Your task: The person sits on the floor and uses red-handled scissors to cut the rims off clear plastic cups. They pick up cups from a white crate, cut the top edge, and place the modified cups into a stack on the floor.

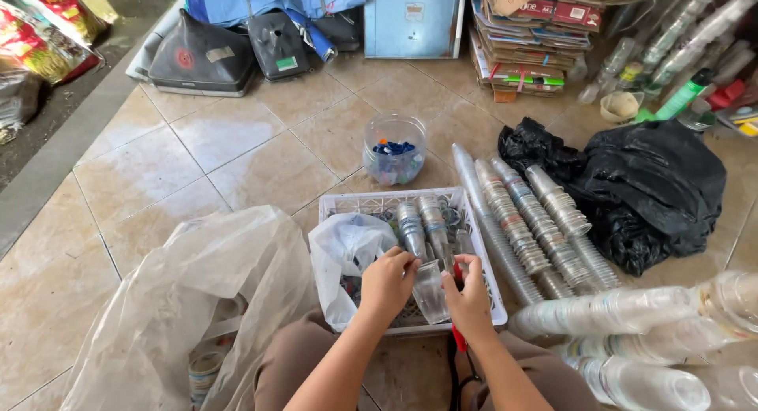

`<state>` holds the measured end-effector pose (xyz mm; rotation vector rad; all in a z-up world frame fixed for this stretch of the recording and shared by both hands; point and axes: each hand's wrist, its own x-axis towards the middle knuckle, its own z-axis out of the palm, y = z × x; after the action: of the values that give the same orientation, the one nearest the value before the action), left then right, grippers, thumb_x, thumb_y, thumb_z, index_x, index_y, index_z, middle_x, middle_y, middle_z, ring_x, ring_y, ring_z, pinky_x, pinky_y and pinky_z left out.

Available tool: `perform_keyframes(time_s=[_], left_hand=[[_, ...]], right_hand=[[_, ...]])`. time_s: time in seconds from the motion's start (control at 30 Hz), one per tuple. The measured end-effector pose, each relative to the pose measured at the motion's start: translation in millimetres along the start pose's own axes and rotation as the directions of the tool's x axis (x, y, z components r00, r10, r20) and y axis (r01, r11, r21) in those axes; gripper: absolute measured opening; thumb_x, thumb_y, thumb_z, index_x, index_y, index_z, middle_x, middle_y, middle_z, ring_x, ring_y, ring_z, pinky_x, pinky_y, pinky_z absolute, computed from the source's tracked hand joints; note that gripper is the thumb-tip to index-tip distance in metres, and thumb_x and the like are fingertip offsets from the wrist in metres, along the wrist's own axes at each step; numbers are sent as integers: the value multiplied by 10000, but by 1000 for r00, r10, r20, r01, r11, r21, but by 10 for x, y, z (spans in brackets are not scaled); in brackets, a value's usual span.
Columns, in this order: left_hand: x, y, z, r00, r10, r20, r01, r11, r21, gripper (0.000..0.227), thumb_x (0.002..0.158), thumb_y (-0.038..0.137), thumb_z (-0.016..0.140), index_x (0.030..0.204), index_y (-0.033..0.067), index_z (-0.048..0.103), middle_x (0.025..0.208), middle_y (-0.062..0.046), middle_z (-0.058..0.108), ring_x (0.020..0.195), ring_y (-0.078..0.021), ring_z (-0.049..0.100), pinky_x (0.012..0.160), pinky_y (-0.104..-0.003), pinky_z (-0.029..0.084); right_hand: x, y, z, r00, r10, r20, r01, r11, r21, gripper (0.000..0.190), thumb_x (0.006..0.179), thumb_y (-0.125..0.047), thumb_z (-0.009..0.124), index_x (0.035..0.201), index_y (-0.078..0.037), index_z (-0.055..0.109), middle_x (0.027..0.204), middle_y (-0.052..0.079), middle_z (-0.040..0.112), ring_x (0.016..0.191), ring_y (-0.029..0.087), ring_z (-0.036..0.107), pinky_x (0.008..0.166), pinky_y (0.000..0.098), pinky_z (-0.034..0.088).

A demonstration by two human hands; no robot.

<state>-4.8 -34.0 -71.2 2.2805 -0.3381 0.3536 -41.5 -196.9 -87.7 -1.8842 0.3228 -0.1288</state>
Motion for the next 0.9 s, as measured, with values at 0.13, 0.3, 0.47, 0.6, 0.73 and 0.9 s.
perform_keyframes(time_s=[0.13,0.3,0.47,0.6,0.73,0.9], left_hand=[[107,97,-66,993,-3,122,0,1000,24,222,1012,231,630,928,64,750,782,-60,647,641,-275,690,568,-353,553],[103,150,-35,999,-15,35,18,996,-89,206,1001,251,667,907,86,744,774,-32,663,646,-239,702,568,-319,557],[116,140,-8,1000,21,21,-19,996,-87,156,970,246,694,910,108,734,752,-26,662,655,-240,706,574,-326,563],[158,230,-145,993,114,42,-114,993,-4,144,991,225,660,932,114,731,768,-18,669,655,-227,708,570,-307,560],[140,175,-125,987,155,31,-156,986,54,168,1012,222,629,952,93,719,790,-31,661,676,-226,710,571,-311,562],[126,74,-83,986,138,95,-147,985,95,177,990,241,619,897,117,704,734,-24,637,638,-237,696,545,-341,564]], right_hand=[[34,-37,-25,995,-103,15,103,992,-74,325,938,-218,623,1233,-95,564,820,107,719,680,191,687,649,368,568],[-88,-231,-48,986,-166,-27,158,968,-195,290,941,-196,683,1219,-114,665,1031,170,752,918,303,759,784,448,622],[-139,-383,-63,981,-184,-55,169,964,-207,363,943,-165,667,1291,-92,596,1059,222,733,928,367,744,771,481,623],[-132,-429,-61,963,-265,-42,240,922,-305,355,966,-133,652,1314,-89,599,1058,252,725,930,403,743,726,492,644],[-146,-407,-79,964,-265,-36,237,908,-347,368,955,-154,662,1319,-127,616,1067,244,728,924,394,749,718,493,648],[-163,-397,-70,957,-290,11,265,856,-444,342,928,-162,675,1270,-157,664,1081,231,748,927,392,757,693,484,660]])
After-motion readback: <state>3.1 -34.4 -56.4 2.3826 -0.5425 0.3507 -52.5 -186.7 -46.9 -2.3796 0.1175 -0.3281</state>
